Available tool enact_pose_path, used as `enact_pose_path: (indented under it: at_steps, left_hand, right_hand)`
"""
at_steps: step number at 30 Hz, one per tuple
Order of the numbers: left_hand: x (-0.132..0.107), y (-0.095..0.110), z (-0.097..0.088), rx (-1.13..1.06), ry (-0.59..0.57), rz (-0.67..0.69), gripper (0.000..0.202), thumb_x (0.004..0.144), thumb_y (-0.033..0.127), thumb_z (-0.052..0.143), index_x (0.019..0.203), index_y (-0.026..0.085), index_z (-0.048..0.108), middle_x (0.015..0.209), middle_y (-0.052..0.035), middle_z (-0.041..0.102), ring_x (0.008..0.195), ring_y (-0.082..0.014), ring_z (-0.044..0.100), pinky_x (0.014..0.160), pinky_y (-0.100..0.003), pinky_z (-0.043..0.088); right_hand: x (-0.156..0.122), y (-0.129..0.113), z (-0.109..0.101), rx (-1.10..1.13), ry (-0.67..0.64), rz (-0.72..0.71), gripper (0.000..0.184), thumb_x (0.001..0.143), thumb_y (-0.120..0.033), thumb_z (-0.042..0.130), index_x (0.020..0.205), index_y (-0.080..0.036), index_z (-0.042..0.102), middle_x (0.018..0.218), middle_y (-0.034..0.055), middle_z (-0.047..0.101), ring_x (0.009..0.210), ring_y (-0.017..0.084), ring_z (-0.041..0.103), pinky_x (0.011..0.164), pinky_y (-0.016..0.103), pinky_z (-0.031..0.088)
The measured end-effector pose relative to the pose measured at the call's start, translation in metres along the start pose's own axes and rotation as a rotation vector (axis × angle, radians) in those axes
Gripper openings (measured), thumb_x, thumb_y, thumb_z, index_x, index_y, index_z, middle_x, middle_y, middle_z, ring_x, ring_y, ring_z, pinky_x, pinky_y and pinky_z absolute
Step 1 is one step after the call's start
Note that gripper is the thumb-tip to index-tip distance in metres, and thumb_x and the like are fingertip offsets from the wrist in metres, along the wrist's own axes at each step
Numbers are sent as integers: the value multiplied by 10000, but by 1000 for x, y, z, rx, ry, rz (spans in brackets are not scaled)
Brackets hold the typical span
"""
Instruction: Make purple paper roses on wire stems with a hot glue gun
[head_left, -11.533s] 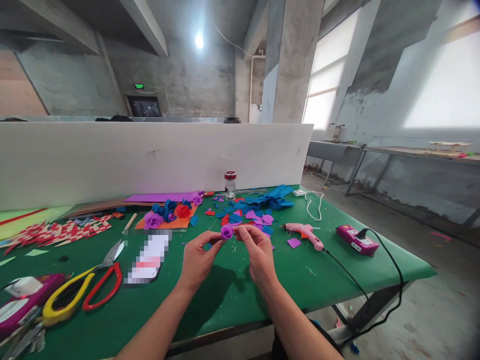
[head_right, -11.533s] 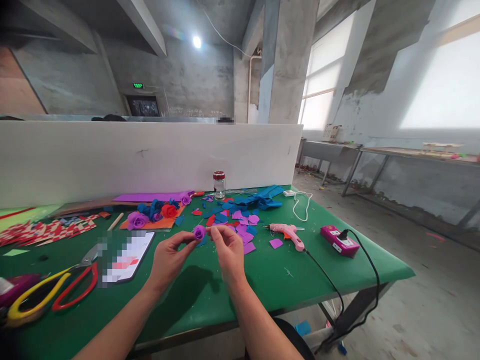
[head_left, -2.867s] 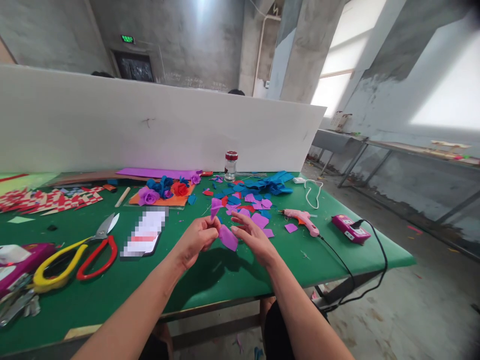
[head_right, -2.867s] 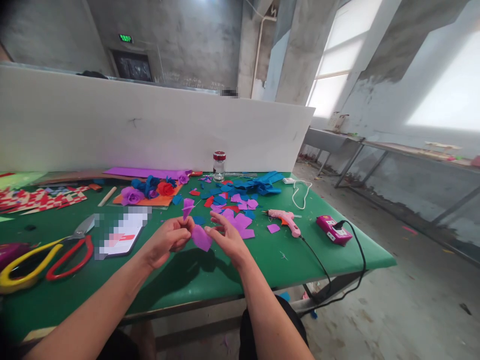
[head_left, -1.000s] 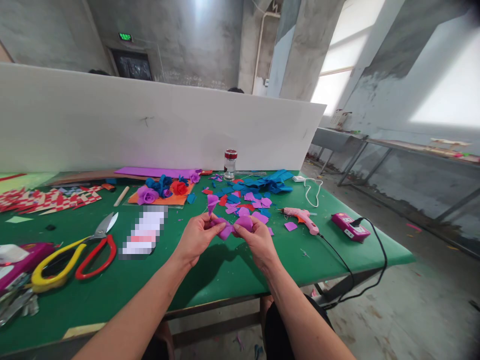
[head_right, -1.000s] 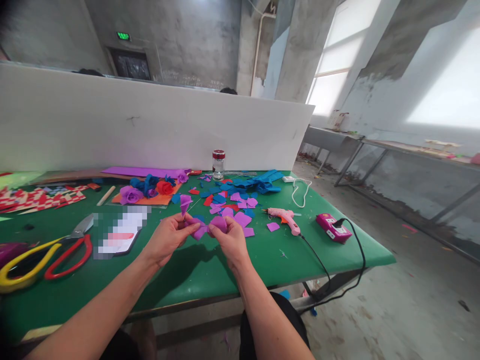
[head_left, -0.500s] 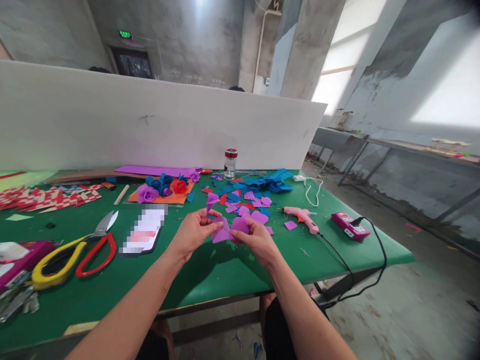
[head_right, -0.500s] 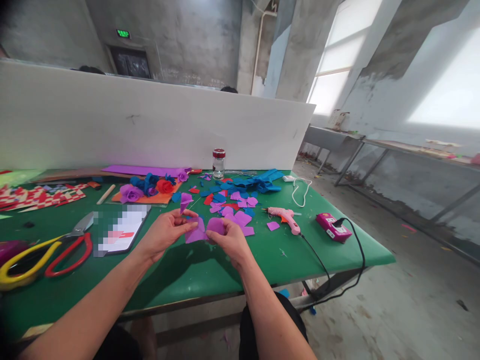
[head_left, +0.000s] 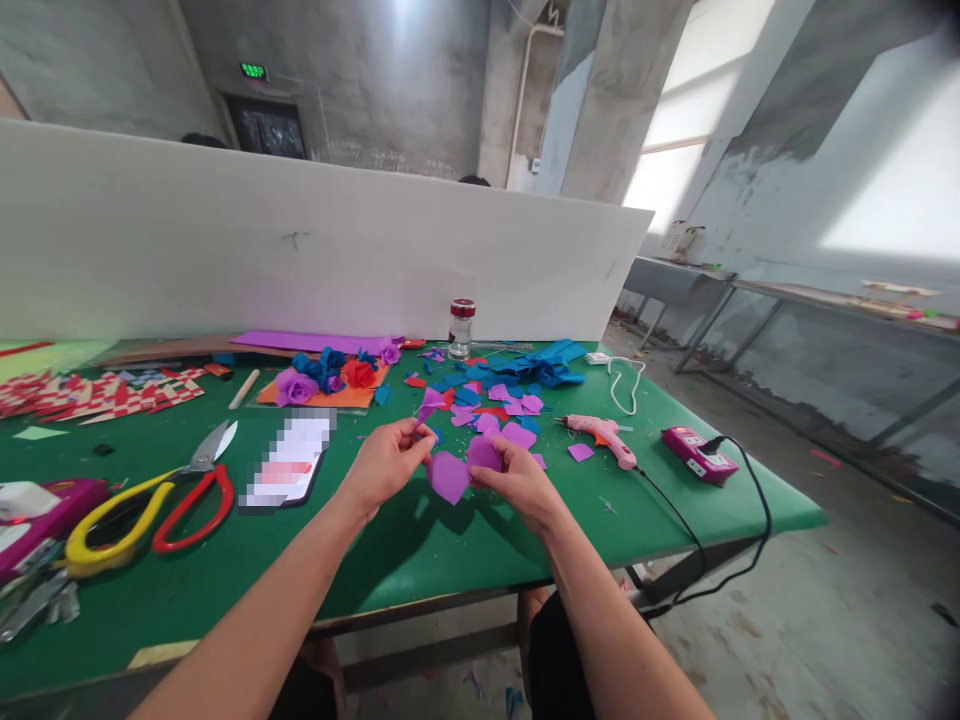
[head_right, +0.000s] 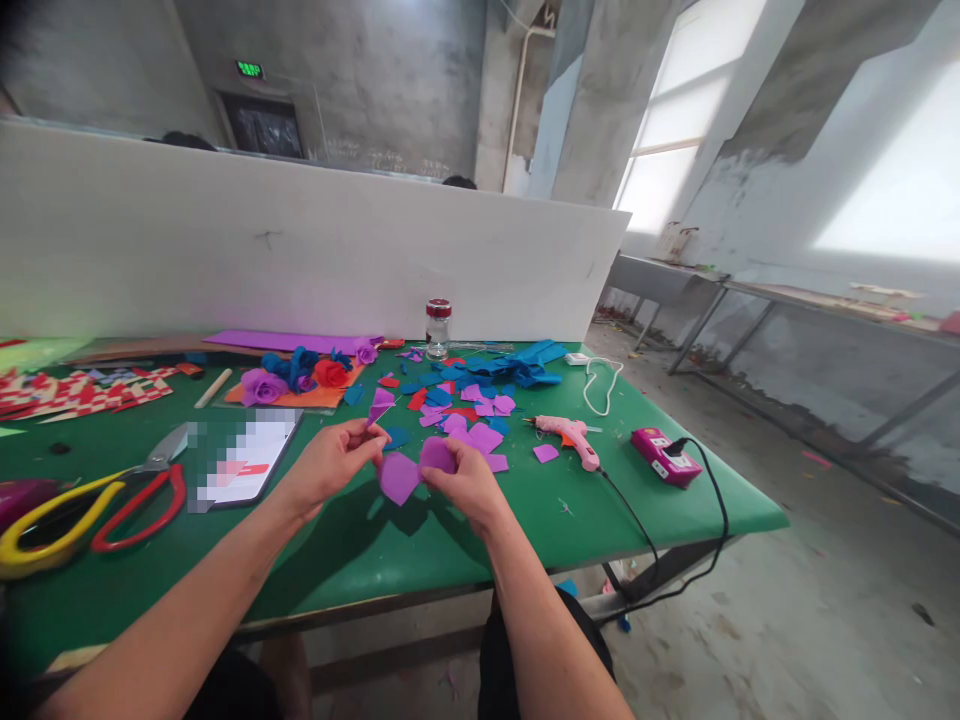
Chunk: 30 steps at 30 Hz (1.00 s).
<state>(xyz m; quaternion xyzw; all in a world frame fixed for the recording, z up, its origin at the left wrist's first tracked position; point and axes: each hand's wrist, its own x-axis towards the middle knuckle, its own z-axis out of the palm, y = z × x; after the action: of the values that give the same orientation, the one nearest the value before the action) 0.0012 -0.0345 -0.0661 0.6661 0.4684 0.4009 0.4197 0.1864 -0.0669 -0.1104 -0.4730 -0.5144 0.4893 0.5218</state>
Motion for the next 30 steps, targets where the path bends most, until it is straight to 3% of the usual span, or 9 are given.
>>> enact_pose_path:
  at_steps: [5, 9, 13, 18, 24, 27, 30]
  left_hand:
    - [3, -10, -6, 152, -63, -40, 156, 752, 279, 554, 873, 191, 597, 611, 18, 643, 545, -151, 520, 538, -247, 320]
    - [6, -24, -9, 286, -33, 42, 91, 744, 155, 506, 799, 225, 525, 604, 30, 642, 504, -150, 490, 526, -255, 295]
    - [10, -35, -11, 525, 8, 108, 112, 806, 130, 460, 759, 228, 488, 700, -16, 638, 633, -185, 561, 591, -274, 333]
    - [20, -45, -16, 993, 106, 175, 134, 817, 117, 490, 737, 200, 560, 842, -75, 623, 873, -242, 563, 742, -315, 381]
    - [28, -56, -15, 1130, 64, 142, 131, 838, 135, 496, 796, 184, 611, 839, -86, 658, 880, -246, 580, 805, -327, 403]
    - [19, -43, -34, 1129, 82, 144, 145, 858, 218, 508, 920, 175, 632, 930, -102, 675, 940, -262, 576, 821, -330, 411]
    - [-4, -25, -83, 1161, 239, 93, 254, 899, 236, 411, 1011, 148, 620, 1055, -133, 657, 1017, -260, 562, 886, -332, 397]
  right_hand:
    - [4, 4, -5, -1, 61, 4, 213, 633, -273, 727, 785, -166, 622, 636, -26, 605, 569, 125, 547, 560, 261, 436]
    - [8, 5, -9, 108, 216, -11, 223, 618, -275, 732, 774, -174, 608, 622, -33, 596, 541, 116, 536, 556, 267, 454]
    - [10, 3, -13, 293, 331, 0, 280, 575, -282, 777, 791, -176, 633, 623, -33, 611, 538, 110, 545, 564, 263, 486]
    - [12, 5, -15, 517, 365, 13, 311, 519, -261, 839, 733, -163, 635, 573, -43, 608, 511, 83, 541, 526, 206, 492]
    - [11, 6, -5, 646, 357, 53, 304, 512, -190, 857, 717, -158, 635, 607, -27, 652, 529, 88, 588, 538, 197, 530]
    - [9, 6, 1, 684, 350, 123, 280, 523, -171, 856, 682, -151, 626, 584, -20, 653, 518, 91, 597, 530, 195, 541]
    - [8, 5, 5, 717, 338, 153, 271, 521, -160, 853, 669, -144, 628, 590, -6, 669, 538, 107, 624, 545, 212, 562]
